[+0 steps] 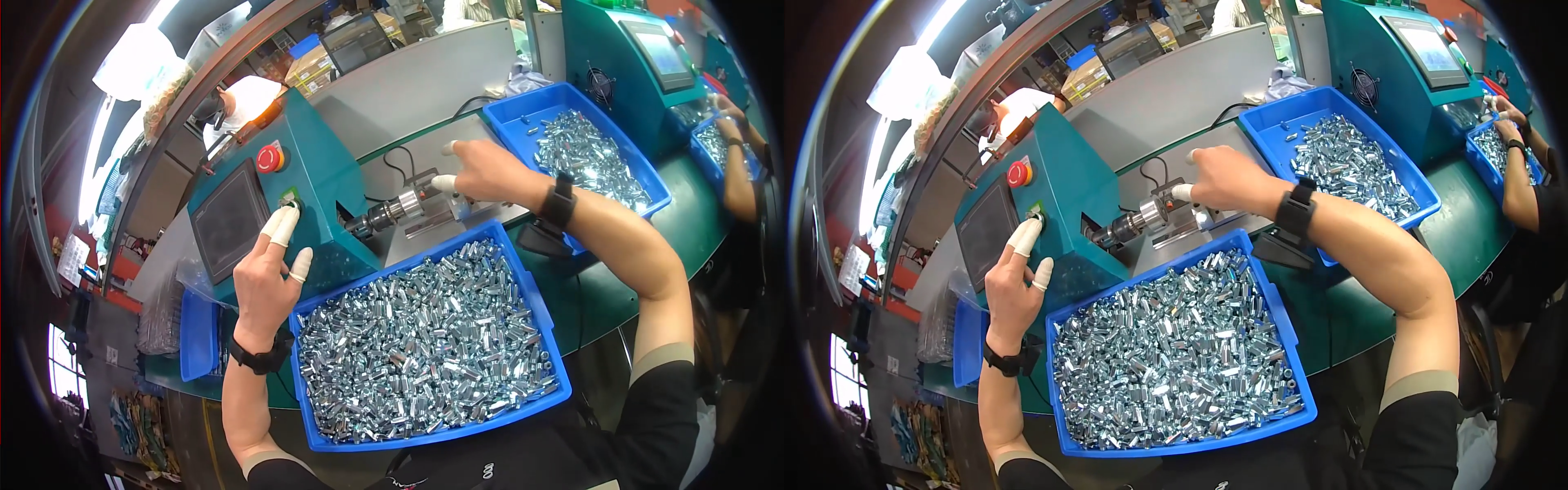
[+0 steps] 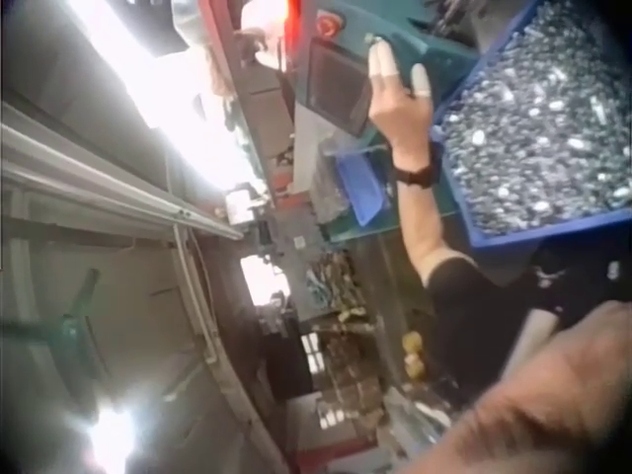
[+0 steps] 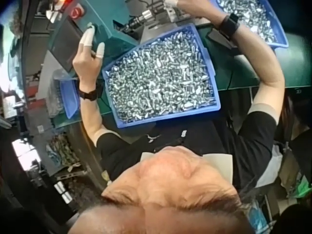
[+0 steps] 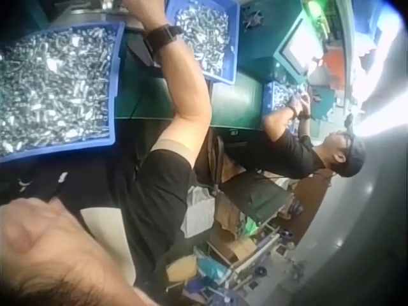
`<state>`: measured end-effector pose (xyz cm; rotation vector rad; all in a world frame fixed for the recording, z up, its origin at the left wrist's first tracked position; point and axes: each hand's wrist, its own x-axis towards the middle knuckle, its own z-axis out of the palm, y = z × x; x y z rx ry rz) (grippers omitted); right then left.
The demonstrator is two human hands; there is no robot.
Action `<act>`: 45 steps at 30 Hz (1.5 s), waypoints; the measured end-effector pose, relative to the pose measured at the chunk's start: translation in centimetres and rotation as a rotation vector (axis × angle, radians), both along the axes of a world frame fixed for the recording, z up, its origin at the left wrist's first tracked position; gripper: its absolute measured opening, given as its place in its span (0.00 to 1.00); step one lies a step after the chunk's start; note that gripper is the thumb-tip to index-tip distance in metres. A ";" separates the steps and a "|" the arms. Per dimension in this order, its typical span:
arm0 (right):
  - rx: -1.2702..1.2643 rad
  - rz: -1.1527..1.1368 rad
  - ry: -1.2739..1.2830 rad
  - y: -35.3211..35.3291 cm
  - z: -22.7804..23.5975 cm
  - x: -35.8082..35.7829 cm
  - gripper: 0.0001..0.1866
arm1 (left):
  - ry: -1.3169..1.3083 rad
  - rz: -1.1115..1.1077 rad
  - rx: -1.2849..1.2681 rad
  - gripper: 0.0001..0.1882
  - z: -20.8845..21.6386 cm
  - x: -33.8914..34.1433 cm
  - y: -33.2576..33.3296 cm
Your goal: The person picks up a metal part from a blue bin, places it into the machine's clamp, and presses a green button. After the machine processes the part, the person removes it and places it into a different blue bin, repeating the process.
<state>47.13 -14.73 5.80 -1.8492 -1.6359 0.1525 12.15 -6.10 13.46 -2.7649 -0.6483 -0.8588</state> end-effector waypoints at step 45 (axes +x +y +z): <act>0.146 0.074 -0.020 -3.9 -0.7 -1.7 0.14 | -0.752 0.061 -1.200 0.18 -14.0 -16.0 2.7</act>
